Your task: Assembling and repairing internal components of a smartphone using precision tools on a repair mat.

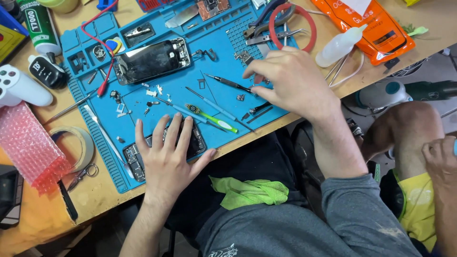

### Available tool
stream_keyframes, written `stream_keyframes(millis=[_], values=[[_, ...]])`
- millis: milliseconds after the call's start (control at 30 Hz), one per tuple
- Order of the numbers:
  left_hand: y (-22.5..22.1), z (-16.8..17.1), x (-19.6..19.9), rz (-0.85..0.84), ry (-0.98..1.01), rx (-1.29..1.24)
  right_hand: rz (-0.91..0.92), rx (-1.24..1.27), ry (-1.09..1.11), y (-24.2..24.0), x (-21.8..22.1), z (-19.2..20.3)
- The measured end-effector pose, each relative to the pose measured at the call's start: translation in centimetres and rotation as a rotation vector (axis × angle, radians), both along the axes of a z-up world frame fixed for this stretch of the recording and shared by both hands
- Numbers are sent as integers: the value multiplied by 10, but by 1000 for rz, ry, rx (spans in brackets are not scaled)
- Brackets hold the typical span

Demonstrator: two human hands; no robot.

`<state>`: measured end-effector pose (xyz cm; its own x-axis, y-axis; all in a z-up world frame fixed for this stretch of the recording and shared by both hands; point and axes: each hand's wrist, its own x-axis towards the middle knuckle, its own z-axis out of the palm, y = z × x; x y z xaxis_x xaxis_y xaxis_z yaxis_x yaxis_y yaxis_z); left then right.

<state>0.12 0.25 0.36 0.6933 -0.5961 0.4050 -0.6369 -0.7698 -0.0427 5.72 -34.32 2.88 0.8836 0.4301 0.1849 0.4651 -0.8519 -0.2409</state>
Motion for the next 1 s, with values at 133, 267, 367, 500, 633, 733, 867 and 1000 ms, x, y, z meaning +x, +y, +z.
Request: stream_keyframes(millis=[133,267,367,500,633,733,867,1000], values=[[0,0,-1,10,25,-18,2,-28,35,-1,-2,8],[1,-2,-1,8,41,-24,104,5,49,4,-4,10],[1,-4,0,3,43,-28,206,-44,114,13,-9,7],[2,-3,-1,-7,64,-39,235,-134,120,23,-13,4],[2,-4,-2,9,91,-92,244,-175,148,24,-15,8],[5,-6,-2,3,88,-106,211,-197,174,25,-16,10],[7,-7,-4,-11,66,-117,196,-220,167,26,-16,10],[10,-4,-7,-48,44,-138,160,-151,83,32,-19,15]])
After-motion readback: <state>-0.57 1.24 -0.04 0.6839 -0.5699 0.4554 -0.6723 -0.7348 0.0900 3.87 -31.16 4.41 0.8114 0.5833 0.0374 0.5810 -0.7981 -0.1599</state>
